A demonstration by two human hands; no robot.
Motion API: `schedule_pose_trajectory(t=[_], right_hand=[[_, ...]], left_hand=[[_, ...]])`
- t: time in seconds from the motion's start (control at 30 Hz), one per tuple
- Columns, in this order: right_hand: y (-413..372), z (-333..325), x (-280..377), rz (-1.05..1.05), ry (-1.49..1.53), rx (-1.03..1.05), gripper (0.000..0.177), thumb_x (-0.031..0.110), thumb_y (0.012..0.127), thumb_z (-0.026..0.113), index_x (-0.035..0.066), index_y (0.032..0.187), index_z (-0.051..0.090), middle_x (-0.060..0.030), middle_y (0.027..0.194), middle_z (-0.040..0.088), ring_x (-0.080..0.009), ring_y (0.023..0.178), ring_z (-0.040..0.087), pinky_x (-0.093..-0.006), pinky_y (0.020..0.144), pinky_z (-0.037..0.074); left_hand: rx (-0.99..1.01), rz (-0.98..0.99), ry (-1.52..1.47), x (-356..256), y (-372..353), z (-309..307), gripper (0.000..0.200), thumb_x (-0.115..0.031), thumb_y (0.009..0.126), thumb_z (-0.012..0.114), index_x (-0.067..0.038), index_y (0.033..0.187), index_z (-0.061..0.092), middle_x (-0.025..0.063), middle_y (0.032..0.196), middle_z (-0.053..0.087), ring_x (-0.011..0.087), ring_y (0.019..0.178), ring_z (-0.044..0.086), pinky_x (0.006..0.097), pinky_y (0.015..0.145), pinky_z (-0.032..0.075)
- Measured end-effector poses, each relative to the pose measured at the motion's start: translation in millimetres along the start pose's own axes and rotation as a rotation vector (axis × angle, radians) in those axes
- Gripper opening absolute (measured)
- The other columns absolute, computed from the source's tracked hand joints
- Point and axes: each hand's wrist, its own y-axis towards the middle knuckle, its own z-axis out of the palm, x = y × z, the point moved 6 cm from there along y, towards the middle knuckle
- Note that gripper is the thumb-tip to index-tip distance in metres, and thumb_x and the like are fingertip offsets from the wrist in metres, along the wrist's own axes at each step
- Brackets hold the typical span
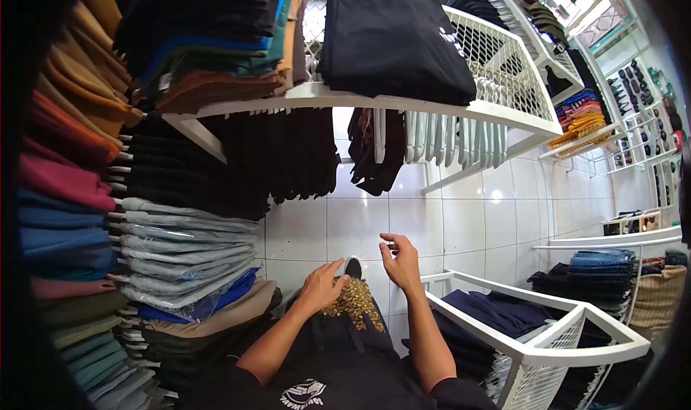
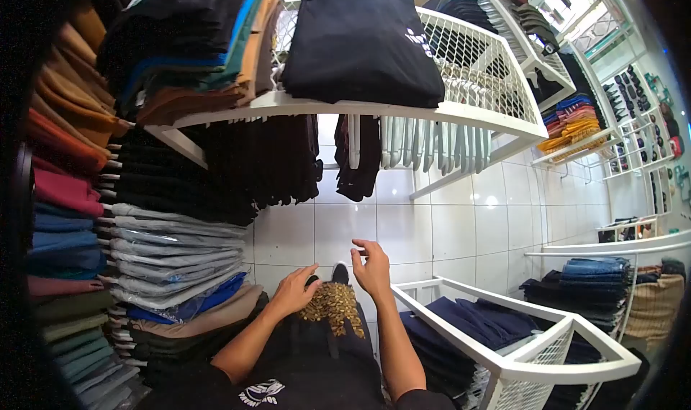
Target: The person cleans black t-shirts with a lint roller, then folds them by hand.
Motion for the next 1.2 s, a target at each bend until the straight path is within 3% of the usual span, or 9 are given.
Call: schedule_pose_trajectory(t=[0.1,0.17,0.37,0.5,0.63,0.7,0.83,0.93,1.2], right_hand=[[37.1,2.9,-21.3,0.063,0.144,-0.071,0.023,0.013,0.097,0.069,0.003,0.117,0.073,-0.0105,0.105,0.076,-0.0172,0.085,0.070,-0.0313,0.076,0.056],[67.2,1.3,-21.5,0.014,0.182,-0.123,0.023,0.011,0.097,0.066,0.003,0.117,0.072,-0.0144,0.105,0.074,-0.0234,0.086,0.073,-0.0338,0.076,0.057],[161.2,-11.7,-6.2,-0.169,0.184,-0.282,0.025,0.009,0.095,0.064,0.003,0.119,0.071,-0.0140,0.106,0.072,-0.0238,0.088,0.071,-0.0349,0.075,0.057],[200.9,-14.0,-10.9,-0.173,0.017,-0.368,0.034,0.012,0.094,0.061,0.004,0.125,0.069,-0.0150,0.112,0.067,-0.0279,0.091,0.070,-0.0389,0.080,0.056],[204.2,-11.0,-12.1,-0.119,-0.148,-0.363,0.040,0.018,0.092,0.062,0.001,0.128,0.068,-0.0167,0.117,0.068,-0.0284,0.094,0.071,-0.0414,0.088,0.054],[206.3,-10.6,-15.0,-0.116,-0.193,-0.393,0.040,0.020,0.092,0.062,0.001,0.127,0.069,-0.0163,0.115,0.069,-0.0286,0.095,0.071,-0.0416,0.088,0.054],[213.0,-11.7,-20.7,-0.094,-0.268,-0.383,0.035,0.024,0.094,0.062,0.007,0.123,0.071,-0.0165,0.113,0.070,-0.0367,0.102,0.069,-0.0470,0.089,0.054],[219.7,-12.6,-17.8,-0.066,-0.193,-0.367,0.031,0.026,0.096,0.062,0.004,0.115,0.072,-0.0166,0.110,0.072,-0.0384,0.105,0.068,-0.0467,0.091,0.053],[242.1,9.3,-29.3,0.049,0.145,-0.189,0.043,0.033,0.101,0.060,-0.003,0.124,0.063,-0.0235,0.116,0.072,-0.0426,0.110,0.067,-0.0472,0.094,0.052]], left_hand=[[0.027,0.026,0.023,4.4,22.6,10.5,0.049,-0.028,0.099,0.065,-0.001,0.139,0.058,0.0246,0.128,0.067,0.0423,0.118,0.064,0.0467,0.101,0.051],[-0.031,0.136,0.068,-5.8,51.4,11.1,0.048,-0.027,0.098,0.065,-0.001,0.138,0.058,0.0240,0.126,0.067,0.0422,0.116,0.065,0.0466,0.099,0.052],[-0.201,0.271,0.059,-82.0,150.5,-20.1,0.046,-0.020,0.098,0.065,-0.004,0.140,0.058,0.0241,0.134,0.060,0.0442,0.123,0.059,0.0489,0.102,0.050],[-0.447,0.469,0.260,-114.1,215.8,-26.9,0.045,-0.013,0.097,0.059,-0.008,0.142,0.059,0.0269,0.151,0.044,0.0447,0.139,0.044,0.0490,0.114,0.040],[-0.523,0.558,0.505,-115.2,254.9,-18.7,0.046,-0.012,0.096,0.058,-0.010,0.142,0.059,0.0258,0.158,0.036,0.0443,0.148,0.035,0.0518,0.120,0.032],[-0.473,0.543,0.521,-107.6,263.8,-14.6,0.053,-0.007,0.088,0.058,-0.007,0.141,0.060,0.0276,0.163,0.028,0.0450,0.154,0.022,0.0600,0.120,0.028],[-0.484,0.473,0.467,-95.9,261.3,-20.7,0.053,-0.015,0.094,0.061,-0.008,0.146,0.055,0.0302,0.163,0.027,0.0455,0.153,0.025,0.0607,0.119,0.029],[-0.445,0.438,0.418,-92.7,262.0,-26.8,0.054,-0.016,0.095,0.062,-0.011,0.148,0.053,0.0312,0.163,0.027,0.0474,0.149,0.033,0.0563,0.119,0.032],[-0.324,0.406,0.282,-90.4,267.4,-29.0,0.052,-0.011,0.096,0.060,-0.014,0.148,0.054,0.0320,0.161,0.031,0.0483,0.133,0.053,0.0494,0.111,0.045]])
